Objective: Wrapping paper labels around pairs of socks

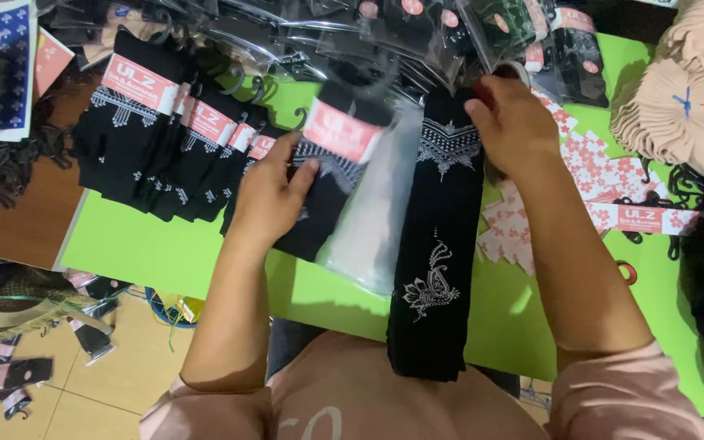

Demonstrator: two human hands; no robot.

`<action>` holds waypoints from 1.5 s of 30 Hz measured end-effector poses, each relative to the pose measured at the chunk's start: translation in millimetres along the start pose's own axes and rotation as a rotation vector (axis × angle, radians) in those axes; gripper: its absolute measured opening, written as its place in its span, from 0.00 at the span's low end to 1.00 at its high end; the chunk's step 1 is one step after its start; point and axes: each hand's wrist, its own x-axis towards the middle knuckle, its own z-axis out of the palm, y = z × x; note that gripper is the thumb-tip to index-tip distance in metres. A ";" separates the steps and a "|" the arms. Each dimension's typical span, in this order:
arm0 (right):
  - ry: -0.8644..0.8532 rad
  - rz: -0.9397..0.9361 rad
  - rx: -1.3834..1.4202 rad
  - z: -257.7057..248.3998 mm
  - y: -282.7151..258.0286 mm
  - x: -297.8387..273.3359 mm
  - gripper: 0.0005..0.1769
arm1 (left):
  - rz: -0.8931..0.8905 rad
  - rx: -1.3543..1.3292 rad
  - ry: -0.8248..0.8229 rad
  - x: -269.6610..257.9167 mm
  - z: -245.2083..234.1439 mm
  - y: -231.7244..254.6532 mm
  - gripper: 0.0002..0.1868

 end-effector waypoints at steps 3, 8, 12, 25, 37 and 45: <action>-0.196 0.122 -0.048 12.5 6.4 12.8 0.29 | 0.172 0.424 0.020 -13.3 15.2 12.7 0.38; 0.050 -0.026 -0.233 25.1 18.8 7.1 0.15 | 0.062 0.622 -0.263 -16.1 66.5 -18.5 0.36; 0.309 -0.213 -0.164 13.3 3.6 -5.6 0.12 | 0.034 0.587 -0.248 -10.2 75.8 -26.8 0.36; 0.109 -0.128 0.537 -3.7 -15.5 -38.7 0.17 | -0.361 0.858 0.139 12.2 19.0 -95.1 0.26; 0.210 -0.215 0.266 -10.7 -42.4 -48.2 0.12 | 0.061 0.373 0.444 -26.0 -17.6 -43.6 0.14; 0.238 -0.022 0.614 2.5 -19.9 -44.7 0.08 | 0.126 0.257 0.527 15.6 -179.2 -75.9 0.17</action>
